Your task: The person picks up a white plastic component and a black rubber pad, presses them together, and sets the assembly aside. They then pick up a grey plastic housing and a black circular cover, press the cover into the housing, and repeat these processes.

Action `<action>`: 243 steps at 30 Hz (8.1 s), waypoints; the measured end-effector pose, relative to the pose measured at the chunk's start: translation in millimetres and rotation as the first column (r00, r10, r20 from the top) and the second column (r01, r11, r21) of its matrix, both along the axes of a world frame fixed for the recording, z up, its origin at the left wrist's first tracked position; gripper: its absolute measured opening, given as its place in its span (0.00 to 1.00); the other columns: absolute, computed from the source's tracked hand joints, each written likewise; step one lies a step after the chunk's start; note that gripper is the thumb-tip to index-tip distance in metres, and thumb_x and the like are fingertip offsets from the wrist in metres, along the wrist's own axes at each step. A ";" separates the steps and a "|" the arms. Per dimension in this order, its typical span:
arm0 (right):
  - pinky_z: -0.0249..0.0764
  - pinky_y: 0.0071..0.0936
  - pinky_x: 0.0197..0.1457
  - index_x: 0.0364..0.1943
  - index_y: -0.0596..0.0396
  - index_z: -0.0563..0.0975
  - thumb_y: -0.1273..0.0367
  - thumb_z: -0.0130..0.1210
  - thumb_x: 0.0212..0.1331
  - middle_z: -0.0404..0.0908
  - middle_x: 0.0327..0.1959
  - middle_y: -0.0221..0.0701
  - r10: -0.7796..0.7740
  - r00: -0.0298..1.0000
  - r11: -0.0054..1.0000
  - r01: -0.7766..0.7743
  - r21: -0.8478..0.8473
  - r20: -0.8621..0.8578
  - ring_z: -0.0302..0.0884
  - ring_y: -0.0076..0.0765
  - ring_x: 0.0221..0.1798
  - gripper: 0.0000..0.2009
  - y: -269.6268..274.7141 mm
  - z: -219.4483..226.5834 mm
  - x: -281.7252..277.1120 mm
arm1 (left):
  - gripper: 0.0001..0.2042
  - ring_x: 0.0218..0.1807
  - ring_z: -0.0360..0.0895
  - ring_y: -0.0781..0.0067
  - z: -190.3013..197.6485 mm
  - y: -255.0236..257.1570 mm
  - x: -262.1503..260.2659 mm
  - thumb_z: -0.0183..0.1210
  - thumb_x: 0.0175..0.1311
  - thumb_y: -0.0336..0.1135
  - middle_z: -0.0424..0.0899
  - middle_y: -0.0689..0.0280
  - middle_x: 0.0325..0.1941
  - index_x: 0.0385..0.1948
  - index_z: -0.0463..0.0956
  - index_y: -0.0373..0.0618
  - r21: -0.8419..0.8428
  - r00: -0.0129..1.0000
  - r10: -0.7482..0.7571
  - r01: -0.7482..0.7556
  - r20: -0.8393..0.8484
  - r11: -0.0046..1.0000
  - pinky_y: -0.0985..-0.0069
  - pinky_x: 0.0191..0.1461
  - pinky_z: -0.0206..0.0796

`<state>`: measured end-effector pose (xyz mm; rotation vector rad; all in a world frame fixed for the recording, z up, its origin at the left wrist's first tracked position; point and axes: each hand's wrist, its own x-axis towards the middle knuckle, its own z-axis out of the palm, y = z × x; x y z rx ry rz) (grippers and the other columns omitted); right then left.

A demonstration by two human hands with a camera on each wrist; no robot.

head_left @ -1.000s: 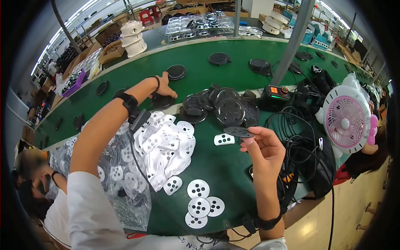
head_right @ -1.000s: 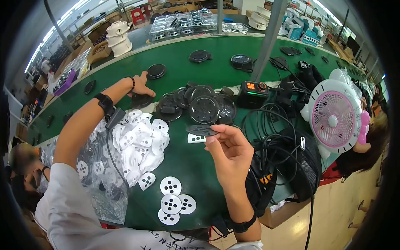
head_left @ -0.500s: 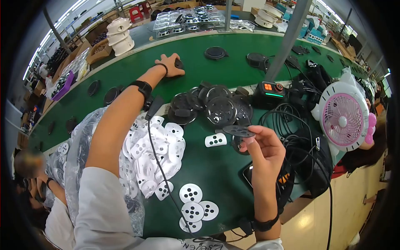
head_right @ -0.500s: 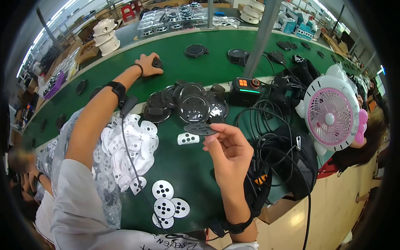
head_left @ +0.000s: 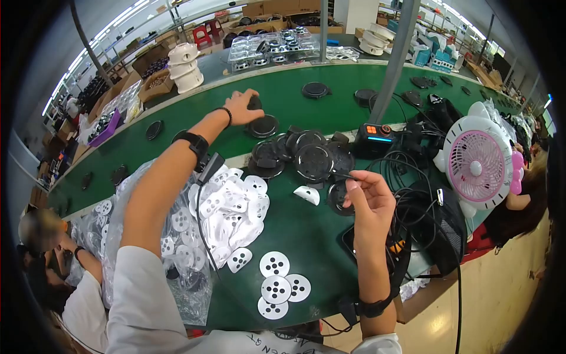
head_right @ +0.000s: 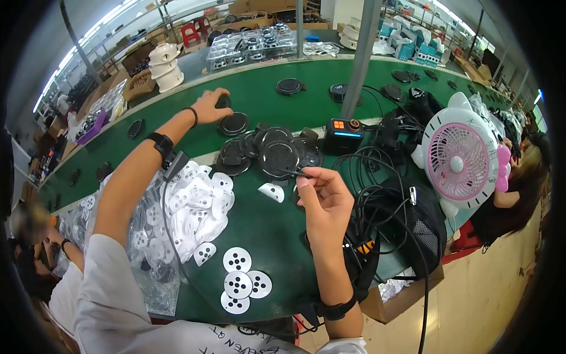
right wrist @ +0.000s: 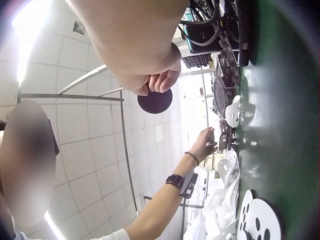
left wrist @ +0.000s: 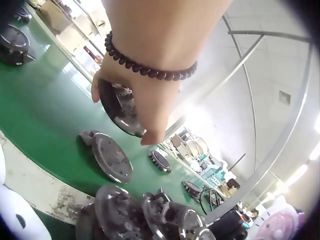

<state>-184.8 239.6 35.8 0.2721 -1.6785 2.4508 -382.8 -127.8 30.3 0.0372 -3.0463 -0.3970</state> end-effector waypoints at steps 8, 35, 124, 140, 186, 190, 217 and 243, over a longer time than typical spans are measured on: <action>0.71 0.12 0.33 0.46 0.62 0.80 0.78 0.62 0.63 0.78 0.34 0.24 -0.023 1.000 1.000 0.023 0.002 0.012 0.73 0.13 0.35 0.09 5.1 -0.6 -2.8 | 0.41 0.64 0.69 0.36 -19.7 38.4 -22.5 0.71 0.44 0.62 0.70 0.44 0.64 0.65 0.69 0.65 -0.165 0.948 -0.139 0.192 0.285 0.967 0.54 0.70 0.63; 0.79 0.23 0.51 0.55 0.60 0.74 0.80 0.59 0.64 0.82 0.47 0.34 -0.069 0.987 0.996 0.061 -0.060 -0.148 0.80 0.24 0.49 0.15 0.9 4.0 -0.3 | 0.23 0.49 0.78 0.55 24.2 118.5 169.6 0.72 0.53 0.34 0.79 0.58 0.45 0.51 0.76 0.46 0.047 0.836 -0.545 0.543 0.072 0.839 0.61 0.56 0.70; 0.75 0.24 0.35 0.28 0.53 0.87 0.77 0.77 0.36 0.83 0.37 0.34 0.497 0.751 0.785 -0.175 0.595 -0.434 0.79 0.32 0.34 0.12 -35.3 4.2 61.8 | 0.13 0.50 0.87 0.53 -10.0 130.2 363.1 0.67 0.57 0.18 0.89 0.54 0.44 0.45 0.83 0.37 0.729 0.860 0.102 0.354 -0.500 0.586 0.66 0.53 0.79; 0.81 0.23 0.33 0.35 0.57 0.88 0.83 0.71 0.41 0.82 0.38 0.36 0.511 0.769 0.725 -0.145 0.673 -0.385 0.81 0.33 0.36 0.14 -38.3 4.7 64.9 | 0.13 0.44 0.87 0.51 -17.2 133.4 367.2 0.70 0.54 0.18 0.87 0.52 0.38 0.40 0.79 0.35 0.709 0.858 0.120 0.326 -0.500 0.626 0.64 0.47 0.78; 0.82 0.21 0.31 0.40 0.62 0.82 0.85 0.75 0.41 0.85 0.35 0.40 0.319 0.807 0.794 0.058 0.605 -0.497 0.87 0.34 0.32 0.19 -39.5 -0.2 70.2 | 0.08 0.36 0.82 0.80 -20.7 147.5 372.8 0.69 0.60 0.23 0.86 0.62 0.33 0.38 0.79 0.36 0.935 0.936 0.291 0.092 -0.198 0.344 0.81 0.42 0.72; 0.83 0.22 0.33 0.41 0.62 0.82 0.85 0.74 0.41 0.85 0.35 0.41 0.343 0.798 0.792 0.038 0.609 -0.496 0.87 0.35 0.33 0.20 -37.7 -0.4 71.5 | 0.08 0.36 0.83 0.81 -20.2 148.6 372.9 0.68 0.61 0.23 0.86 0.61 0.33 0.38 0.79 0.35 0.956 0.944 0.293 0.069 -0.155 0.285 0.81 0.43 0.74; 0.81 0.21 0.40 0.50 0.65 0.79 0.73 0.62 0.66 0.86 0.31 0.34 0.402 0.910 0.768 -0.396 0.504 0.103 0.83 0.23 0.33 0.13 -39.3 -1.4 62.0 | 0.07 0.36 0.80 0.83 -7.8 145.6 366.8 0.62 0.67 0.21 0.84 0.62 0.38 0.43 0.74 0.35 0.996 0.973 0.224 -0.065 0.052 0.052 0.84 0.39 0.74; 0.76 0.21 0.37 0.41 0.62 0.82 0.72 0.63 0.63 0.86 0.31 0.31 0.251 0.968 0.800 -0.204 0.564 -0.007 0.81 0.22 0.33 0.07 -21.7 -10.3 27.5 | 0.48 0.71 0.68 0.42 -28.6 -114.3 84.3 0.69 0.52 0.64 0.69 0.40 0.70 0.72 0.62 0.44 -0.011 0.905 0.425 -0.426 -0.010 0.905 0.57 0.71 0.65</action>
